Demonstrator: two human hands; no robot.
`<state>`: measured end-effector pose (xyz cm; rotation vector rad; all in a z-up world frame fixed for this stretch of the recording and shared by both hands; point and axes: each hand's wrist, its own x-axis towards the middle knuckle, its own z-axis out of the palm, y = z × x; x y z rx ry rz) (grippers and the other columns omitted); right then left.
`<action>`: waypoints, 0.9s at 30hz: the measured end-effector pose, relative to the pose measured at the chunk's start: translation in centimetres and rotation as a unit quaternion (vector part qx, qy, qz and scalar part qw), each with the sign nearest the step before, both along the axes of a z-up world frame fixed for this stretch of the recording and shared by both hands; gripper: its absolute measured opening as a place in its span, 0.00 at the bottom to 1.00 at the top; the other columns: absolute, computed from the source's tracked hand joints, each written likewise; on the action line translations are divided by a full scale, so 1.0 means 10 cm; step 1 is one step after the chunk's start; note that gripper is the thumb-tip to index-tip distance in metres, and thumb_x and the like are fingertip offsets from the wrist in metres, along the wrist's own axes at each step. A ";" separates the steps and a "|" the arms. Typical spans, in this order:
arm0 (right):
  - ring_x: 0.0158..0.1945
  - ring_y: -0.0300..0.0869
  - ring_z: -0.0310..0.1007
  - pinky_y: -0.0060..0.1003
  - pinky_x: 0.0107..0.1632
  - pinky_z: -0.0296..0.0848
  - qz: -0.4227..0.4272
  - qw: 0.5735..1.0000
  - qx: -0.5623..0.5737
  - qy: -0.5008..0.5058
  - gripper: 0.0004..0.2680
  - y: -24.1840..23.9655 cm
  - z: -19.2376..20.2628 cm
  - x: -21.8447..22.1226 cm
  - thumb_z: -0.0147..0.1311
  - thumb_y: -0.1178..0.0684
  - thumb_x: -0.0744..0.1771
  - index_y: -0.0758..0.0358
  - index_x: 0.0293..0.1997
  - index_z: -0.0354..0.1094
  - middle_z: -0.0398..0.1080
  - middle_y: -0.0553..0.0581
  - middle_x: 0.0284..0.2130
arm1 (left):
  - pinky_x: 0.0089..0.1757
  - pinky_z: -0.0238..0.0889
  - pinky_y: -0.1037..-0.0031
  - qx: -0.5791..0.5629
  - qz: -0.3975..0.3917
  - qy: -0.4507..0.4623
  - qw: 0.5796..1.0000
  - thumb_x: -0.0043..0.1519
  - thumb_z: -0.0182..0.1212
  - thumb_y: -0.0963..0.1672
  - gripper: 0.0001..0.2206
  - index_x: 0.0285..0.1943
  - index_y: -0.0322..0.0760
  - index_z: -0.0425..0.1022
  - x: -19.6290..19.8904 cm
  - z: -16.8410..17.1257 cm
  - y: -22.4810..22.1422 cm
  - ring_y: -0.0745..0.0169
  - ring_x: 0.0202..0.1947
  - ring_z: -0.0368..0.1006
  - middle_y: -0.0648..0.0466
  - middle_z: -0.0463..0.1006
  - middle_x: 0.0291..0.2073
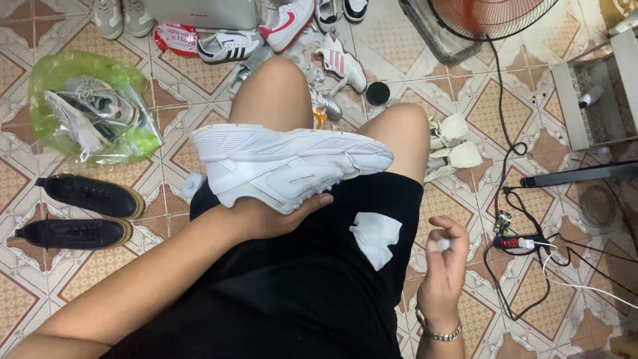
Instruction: Repairing and cleaning white sneakers using adhesive and a heat gun.
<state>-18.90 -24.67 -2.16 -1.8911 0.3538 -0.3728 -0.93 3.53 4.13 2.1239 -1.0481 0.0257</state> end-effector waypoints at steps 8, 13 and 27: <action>0.47 0.47 0.78 0.35 0.49 0.78 -0.052 0.983 0.125 -0.126 0.11 0.30 0.22 0.29 0.46 0.62 0.72 0.70 0.62 0.55 0.67 0.59 0.46 | 0.54 0.63 0.57 -0.022 0.017 -0.009 1.000 0.65 0.61 0.49 0.15 0.57 0.41 0.77 0.02 -0.05 -0.04 0.43 0.54 0.73 0.48 0.79 0.52; 0.42 0.48 0.80 0.36 0.45 0.81 -0.110 0.980 0.132 -0.096 0.11 0.29 0.18 0.30 0.52 0.64 0.71 0.73 0.60 0.60 0.71 0.60 0.40 | 0.52 0.64 0.59 -0.004 -0.010 0.074 0.997 0.64 0.61 0.48 0.15 0.57 0.41 0.77 0.06 -0.02 -0.04 0.44 0.53 0.74 0.48 0.80 0.51; 0.47 0.43 0.79 0.35 0.53 0.79 -0.058 0.971 0.195 -0.122 0.06 0.40 0.28 0.59 0.56 0.68 0.68 0.73 0.48 0.66 0.75 0.68 0.46 | 0.51 0.64 0.58 0.126 -0.110 0.044 0.985 0.63 0.57 0.56 0.16 0.47 0.48 0.80 0.19 0.32 -0.05 0.45 0.48 0.74 0.52 0.80 0.45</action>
